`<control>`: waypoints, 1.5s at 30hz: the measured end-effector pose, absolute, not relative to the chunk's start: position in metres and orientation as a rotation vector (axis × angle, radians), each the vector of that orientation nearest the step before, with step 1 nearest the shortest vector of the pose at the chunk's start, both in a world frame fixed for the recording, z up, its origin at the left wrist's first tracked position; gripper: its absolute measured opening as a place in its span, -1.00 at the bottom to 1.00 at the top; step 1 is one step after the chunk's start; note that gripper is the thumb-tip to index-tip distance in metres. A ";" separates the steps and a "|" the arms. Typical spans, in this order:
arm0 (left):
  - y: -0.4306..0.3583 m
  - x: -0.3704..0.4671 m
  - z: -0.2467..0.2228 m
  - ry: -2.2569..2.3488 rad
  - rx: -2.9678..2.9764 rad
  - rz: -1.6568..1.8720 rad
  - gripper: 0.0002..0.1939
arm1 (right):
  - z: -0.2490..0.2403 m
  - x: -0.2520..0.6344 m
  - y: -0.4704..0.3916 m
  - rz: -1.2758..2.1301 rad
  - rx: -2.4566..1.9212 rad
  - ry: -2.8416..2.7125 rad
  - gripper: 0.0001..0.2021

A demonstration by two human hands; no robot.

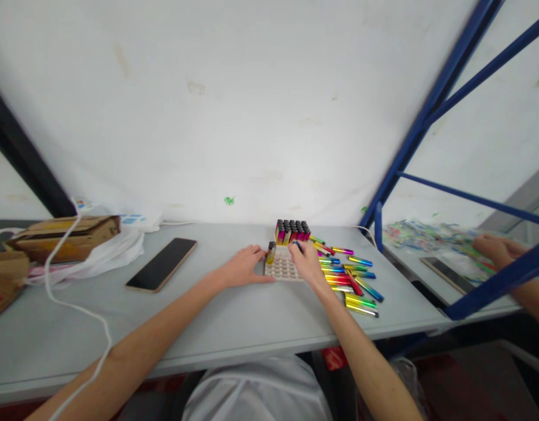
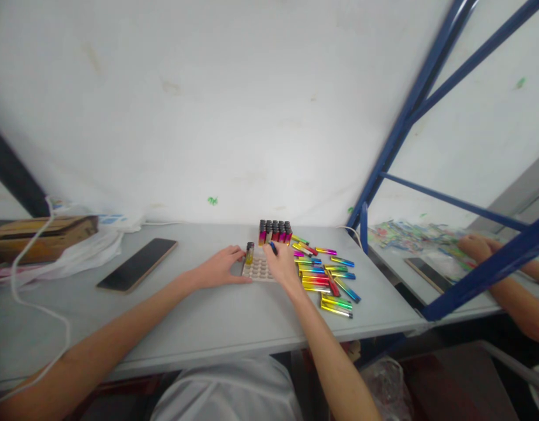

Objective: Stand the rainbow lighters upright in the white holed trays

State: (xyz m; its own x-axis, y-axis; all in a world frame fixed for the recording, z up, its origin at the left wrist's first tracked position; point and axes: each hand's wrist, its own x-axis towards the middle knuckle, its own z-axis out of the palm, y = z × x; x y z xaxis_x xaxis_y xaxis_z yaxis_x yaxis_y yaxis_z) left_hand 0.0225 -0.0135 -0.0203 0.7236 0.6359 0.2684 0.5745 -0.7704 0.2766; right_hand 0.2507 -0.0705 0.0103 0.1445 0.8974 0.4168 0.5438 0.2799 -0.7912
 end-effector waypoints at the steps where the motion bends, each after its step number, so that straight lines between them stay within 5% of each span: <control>1: -0.013 0.023 -0.020 0.975 2.751 0.530 -0.31 | 0.010 0.250 -0.071 0.441 -1.380 -1.525 -0.59; 19: -0.015 0.023 -0.019 0.971 2.759 0.527 -0.34 | 0.003 0.250 -0.070 0.343 -1.268 -1.905 -0.37; 37: -0.015 0.022 -0.019 0.969 2.758 0.523 -0.36 | -0.007 0.246 -0.076 0.095 -1.471 -2.227 -0.66; 45: -0.013 0.022 -0.019 0.939 2.733 0.573 -0.36 | 0.009 0.326 -0.141 0.029 -1.371 -2.078 -0.68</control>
